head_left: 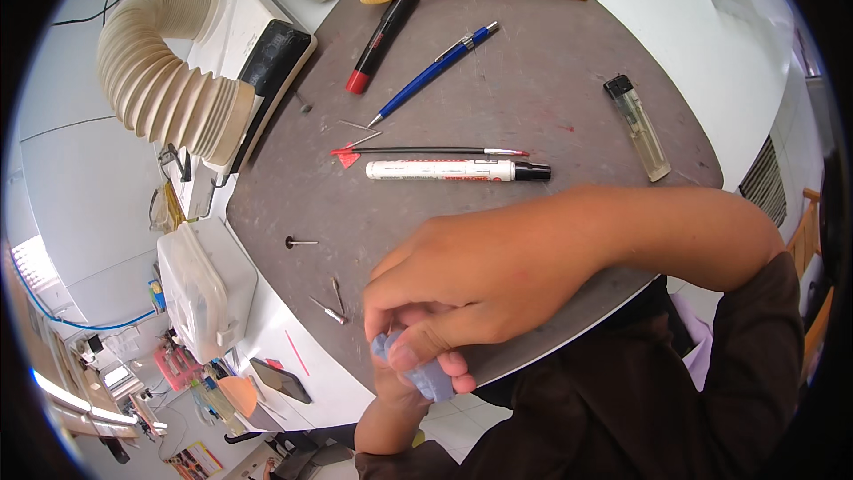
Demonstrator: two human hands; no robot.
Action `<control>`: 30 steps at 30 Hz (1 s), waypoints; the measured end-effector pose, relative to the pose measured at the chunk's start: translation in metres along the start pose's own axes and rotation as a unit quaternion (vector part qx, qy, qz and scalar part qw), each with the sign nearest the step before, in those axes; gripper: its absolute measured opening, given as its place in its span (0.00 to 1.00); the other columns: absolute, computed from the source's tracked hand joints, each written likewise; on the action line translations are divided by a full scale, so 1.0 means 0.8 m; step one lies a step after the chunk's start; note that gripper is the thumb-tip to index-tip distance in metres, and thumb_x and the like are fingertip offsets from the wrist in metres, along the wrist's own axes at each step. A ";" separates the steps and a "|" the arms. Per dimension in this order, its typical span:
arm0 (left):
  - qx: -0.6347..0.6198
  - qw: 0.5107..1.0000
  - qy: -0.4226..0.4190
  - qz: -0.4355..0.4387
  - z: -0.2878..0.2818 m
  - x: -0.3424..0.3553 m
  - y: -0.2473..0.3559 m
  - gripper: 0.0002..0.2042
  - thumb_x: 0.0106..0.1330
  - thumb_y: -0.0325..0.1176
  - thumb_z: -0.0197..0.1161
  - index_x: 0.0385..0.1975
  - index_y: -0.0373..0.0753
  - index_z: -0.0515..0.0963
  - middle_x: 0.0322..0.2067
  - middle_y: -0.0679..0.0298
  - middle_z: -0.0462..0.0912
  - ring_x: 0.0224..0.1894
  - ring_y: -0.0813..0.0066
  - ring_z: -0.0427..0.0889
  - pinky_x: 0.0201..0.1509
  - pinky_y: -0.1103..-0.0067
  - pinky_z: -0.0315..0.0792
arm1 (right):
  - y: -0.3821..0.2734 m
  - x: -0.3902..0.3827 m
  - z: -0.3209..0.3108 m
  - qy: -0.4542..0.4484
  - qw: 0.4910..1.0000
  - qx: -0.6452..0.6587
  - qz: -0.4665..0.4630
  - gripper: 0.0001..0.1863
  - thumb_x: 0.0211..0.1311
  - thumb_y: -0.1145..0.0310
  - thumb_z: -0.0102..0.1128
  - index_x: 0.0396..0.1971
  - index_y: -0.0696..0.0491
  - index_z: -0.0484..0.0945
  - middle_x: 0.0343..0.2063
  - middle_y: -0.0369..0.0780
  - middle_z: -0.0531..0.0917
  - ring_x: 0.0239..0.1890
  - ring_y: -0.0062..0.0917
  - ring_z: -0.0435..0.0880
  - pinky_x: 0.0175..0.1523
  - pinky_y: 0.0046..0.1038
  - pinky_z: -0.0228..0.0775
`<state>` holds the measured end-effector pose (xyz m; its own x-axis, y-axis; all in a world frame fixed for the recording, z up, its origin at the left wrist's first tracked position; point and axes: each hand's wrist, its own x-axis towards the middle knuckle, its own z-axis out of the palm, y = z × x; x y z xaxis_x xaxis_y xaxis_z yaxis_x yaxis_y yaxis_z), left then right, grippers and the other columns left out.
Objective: The person shapes a small piece of blue clay by hand, repeatedly pressing and rolling it to form a small, rounded object. The person works at a cluttered desk with various tools and materials visible.
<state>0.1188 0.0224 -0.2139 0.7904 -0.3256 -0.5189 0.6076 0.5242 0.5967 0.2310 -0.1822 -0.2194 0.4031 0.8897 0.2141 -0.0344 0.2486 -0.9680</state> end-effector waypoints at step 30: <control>-0.147 0.982 -0.113 0.038 -0.003 0.003 -0.011 0.40 0.66 0.42 0.72 0.69 0.28 0.55 0.52 0.45 0.73 0.43 0.55 0.86 0.43 0.62 0.89 | 0.001 0.003 0.001 0.020 1.000 -0.013 0.017 0.17 0.70 0.63 0.64 0.53 0.55 0.78 0.32 0.41 0.81 0.36 0.33 0.82 0.44 0.33 0.72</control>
<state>0.1149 0.0189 -0.2219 0.8503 -0.4252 -0.3102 0.5231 0.7478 0.4088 0.2314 -0.1795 -0.2195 0.4380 0.8814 0.1767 -0.0253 0.2086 -0.9777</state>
